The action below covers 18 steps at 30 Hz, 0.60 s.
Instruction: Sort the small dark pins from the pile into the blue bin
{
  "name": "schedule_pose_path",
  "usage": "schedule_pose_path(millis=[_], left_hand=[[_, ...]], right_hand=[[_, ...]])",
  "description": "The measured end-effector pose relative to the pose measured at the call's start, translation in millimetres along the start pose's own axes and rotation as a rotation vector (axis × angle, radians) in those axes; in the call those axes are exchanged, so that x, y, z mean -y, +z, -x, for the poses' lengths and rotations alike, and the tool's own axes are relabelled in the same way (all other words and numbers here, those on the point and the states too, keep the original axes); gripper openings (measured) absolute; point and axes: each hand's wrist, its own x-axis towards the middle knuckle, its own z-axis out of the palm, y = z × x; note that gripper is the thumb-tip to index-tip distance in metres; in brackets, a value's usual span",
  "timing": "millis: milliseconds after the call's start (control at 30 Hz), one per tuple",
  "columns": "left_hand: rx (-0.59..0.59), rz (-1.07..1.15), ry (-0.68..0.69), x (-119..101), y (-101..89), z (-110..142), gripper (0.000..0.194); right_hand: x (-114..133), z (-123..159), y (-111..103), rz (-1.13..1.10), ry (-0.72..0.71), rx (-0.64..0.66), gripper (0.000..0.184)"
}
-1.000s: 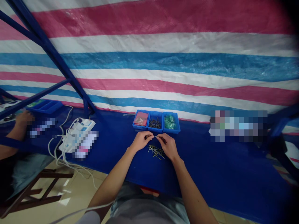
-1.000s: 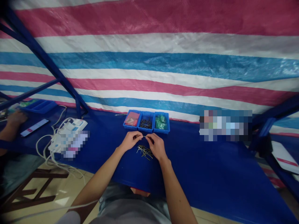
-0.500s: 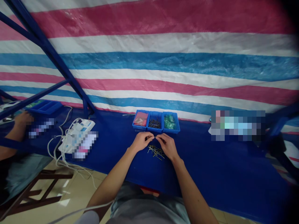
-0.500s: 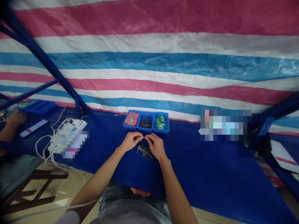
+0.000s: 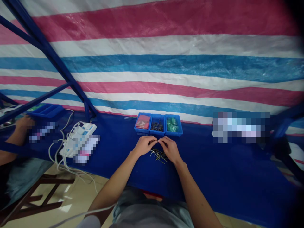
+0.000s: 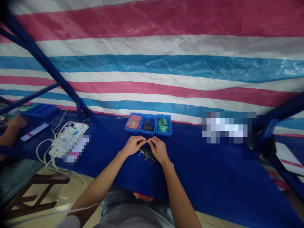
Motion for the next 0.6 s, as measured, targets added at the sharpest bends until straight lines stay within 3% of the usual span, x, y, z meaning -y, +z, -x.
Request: schedule_pose_path(millis=[600], left_hand=[[0.009, 0.014, -0.01, 3.3, 2.2, -0.3, 0.025]], right_hand=[[0.4, -0.4, -0.3, -0.014, -0.024, -0.021, 0.025]])
